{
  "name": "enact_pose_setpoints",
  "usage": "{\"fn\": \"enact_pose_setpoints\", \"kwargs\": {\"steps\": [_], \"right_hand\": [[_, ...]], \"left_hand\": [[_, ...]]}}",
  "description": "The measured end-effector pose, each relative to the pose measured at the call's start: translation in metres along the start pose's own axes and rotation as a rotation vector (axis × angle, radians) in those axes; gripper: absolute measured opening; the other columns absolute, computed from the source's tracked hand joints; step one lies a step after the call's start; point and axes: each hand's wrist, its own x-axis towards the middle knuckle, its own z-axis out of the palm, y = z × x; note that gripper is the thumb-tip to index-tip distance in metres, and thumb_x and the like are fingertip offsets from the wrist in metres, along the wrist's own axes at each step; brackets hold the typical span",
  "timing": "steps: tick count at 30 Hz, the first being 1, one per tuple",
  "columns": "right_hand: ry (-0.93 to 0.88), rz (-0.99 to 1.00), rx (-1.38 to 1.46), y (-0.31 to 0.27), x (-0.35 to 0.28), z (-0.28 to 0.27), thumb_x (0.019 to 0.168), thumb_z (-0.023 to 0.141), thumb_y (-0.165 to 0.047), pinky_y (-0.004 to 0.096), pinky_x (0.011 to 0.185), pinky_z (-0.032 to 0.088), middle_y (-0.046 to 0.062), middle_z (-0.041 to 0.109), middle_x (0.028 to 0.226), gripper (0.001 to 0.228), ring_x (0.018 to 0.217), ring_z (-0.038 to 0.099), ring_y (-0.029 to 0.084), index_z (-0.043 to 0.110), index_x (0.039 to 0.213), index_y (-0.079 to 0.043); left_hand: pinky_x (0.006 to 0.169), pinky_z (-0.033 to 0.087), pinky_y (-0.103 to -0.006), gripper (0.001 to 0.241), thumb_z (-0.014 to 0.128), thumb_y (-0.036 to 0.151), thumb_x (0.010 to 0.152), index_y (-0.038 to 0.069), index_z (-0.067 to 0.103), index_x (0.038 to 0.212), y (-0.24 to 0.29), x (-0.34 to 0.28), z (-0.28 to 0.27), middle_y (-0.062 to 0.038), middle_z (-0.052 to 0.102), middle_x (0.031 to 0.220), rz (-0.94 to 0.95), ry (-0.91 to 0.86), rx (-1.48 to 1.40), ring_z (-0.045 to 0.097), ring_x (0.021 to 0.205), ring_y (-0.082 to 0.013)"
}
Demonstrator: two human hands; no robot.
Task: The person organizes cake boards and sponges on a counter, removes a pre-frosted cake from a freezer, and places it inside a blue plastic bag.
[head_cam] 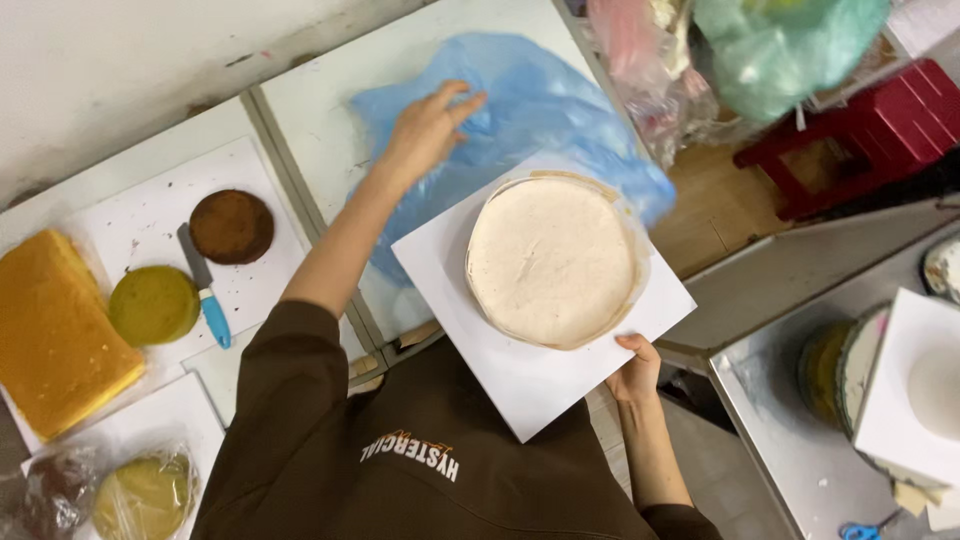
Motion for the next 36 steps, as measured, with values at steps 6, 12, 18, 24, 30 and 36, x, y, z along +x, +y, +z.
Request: {"fn": "enact_pose_setpoints", "kwargs": {"steps": [6, 12, 18, 24, 30, 36], "right_hand": [[-0.071, -0.235, 0.031, -0.013, -0.028, -0.002, 0.080, 0.056, -0.008, 0.049, 0.099, 0.057, 0.030, 0.061, 0.134, 0.068, 0.119, 0.066, 0.039, 0.046, 0.143, 0.015], [-0.037, -0.437, 0.034, -0.047, -0.031, -0.012, 0.083, 0.057, -0.008, 0.050, 0.103, 0.056, 0.031, 0.059, 0.139, 0.069, 0.125, 0.063, 0.040, 0.044, 0.147, 0.015], [-0.047, -0.481, -0.095, -0.089, -0.013, 0.006, 0.081, 0.061, -0.008, 0.051, 0.113, 0.048, 0.021, 0.059, 0.141, 0.070, 0.135, 0.057, 0.037, 0.048, 0.148, 0.006], [0.050, -0.251, 0.008, -0.079, 0.067, 0.025, 0.082, 0.063, -0.009, 0.054, 0.113, 0.048, 0.018, 0.062, 0.135, 0.045, 0.127, 0.061, 0.036, 0.056, 0.125, 0.002], [-0.024, -0.028, -0.021, -0.007, 0.155, 0.057, 0.082, 0.064, -0.010, 0.050, 0.107, 0.051, 0.015, 0.064, 0.131, 0.050, 0.124, 0.061, 0.033, 0.056, 0.130, 0.002], [-0.011, 0.169, -0.021, 0.048, 0.246, 0.063, 0.089, 0.062, -0.025, 0.044, 0.098, 0.053, 0.016, 0.067, 0.128, 0.051, 0.116, 0.066, 0.030, 0.055, 0.132, 0.002]], "left_hand": [[0.106, 0.033, -0.0707, 0.099, 0.086, 0.040, 0.074, 0.029, 0.034, 0.158, -0.075, -0.001, 0.081, -0.022, 0.023, 0.162, -0.301, -0.160, 0.228, 0.028, 0.146, -0.0457], [0.102, 0.041, -0.0650, 0.103, 0.077, 0.053, 0.085, 0.018, 0.018, 0.162, -0.006, -0.082, 0.124, -0.024, 0.045, 0.147, -0.361, -0.291, 0.213, 0.043, 0.130, -0.0453], [0.073, 0.059, -0.0486, 0.080, 0.074, 0.018, 0.075, 0.008, 0.047, 0.151, 0.087, -0.173, 0.166, -0.020, 0.073, 0.093, 0.054, -0.567, -0.060, 0.070, 0.080, -0.0348], [0.097, 0.054, -0.0464, 0.038, 0.068, 0.008, 0.084, 0.022, 0.074, 0.119, 0.194, -0.208, 0.237, -0.006, 0.074, 0.106, 0.460, -0.587, -0.223, 0.068, 0.108, -0.0290], [0.120, 0.028, -0.0678, 0.038, 0.061, 0.005, 0.080, 0.024, 0.075, 0.109, 0.213, -0.211, 0.217, -0.005, 0.070, 0.105, 0.438, -0.404, -0.112, 0.064, 0.115, -0.0243], [0.105, 0.047, -0.0567, 0.045, 0.061, 0.005, 0.092, 0.027, 0.069, 0.131, 0.200, -0.253, 0.220, -0.008, 0.066, 0.112, 0.247, -0.574, -0.278, 0.062, 0.118, -0.0300]]}}
